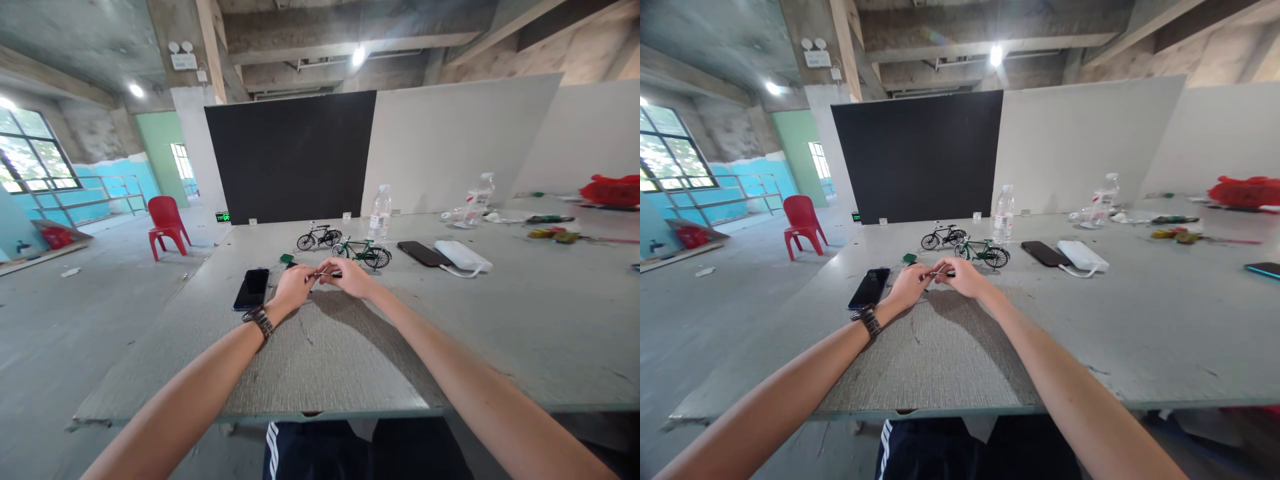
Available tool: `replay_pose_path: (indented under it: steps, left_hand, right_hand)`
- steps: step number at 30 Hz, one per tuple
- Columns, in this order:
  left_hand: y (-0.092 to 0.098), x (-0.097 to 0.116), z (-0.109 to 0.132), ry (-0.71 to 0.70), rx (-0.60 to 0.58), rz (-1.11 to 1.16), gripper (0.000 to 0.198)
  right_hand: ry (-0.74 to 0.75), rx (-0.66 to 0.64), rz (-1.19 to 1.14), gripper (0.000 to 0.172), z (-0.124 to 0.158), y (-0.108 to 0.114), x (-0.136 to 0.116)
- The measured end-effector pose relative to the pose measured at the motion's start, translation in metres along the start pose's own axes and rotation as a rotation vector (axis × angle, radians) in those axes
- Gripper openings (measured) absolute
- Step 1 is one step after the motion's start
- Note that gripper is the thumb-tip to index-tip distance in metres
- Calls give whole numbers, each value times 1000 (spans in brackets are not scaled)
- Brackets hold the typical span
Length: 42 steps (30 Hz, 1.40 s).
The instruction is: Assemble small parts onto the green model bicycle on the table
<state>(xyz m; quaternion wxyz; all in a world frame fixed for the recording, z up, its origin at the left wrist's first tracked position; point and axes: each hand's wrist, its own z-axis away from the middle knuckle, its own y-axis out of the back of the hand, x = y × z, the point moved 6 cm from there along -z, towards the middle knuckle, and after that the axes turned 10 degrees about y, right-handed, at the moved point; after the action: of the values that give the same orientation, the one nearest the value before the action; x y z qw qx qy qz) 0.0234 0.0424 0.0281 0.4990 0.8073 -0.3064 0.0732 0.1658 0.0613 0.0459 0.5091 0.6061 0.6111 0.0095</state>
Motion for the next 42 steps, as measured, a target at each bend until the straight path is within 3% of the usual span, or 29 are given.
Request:
replay_pose_path:
  steps: [11,16,21,30,42]
  left_hand:
    - [-2,5,1,-45,-57,38,26]
    - [0,8,3,-16,-98,136,23]
    - [-2,4,5,79,-129,214,45]
    - [-5,-10,2,211,-59,217,50]
    - [-1,-8,3,219,-19,160,49]
  right_hand:
    - [2,-10,36,13,0,3,2]
    - [-21,-32,82,26,1,4,0]
    - [11,-114,116,35,0,-1,-3]
    - [-17,-94,186,30,0,2,-3]
    - [-27,-155,90,37,1,-3,-1]
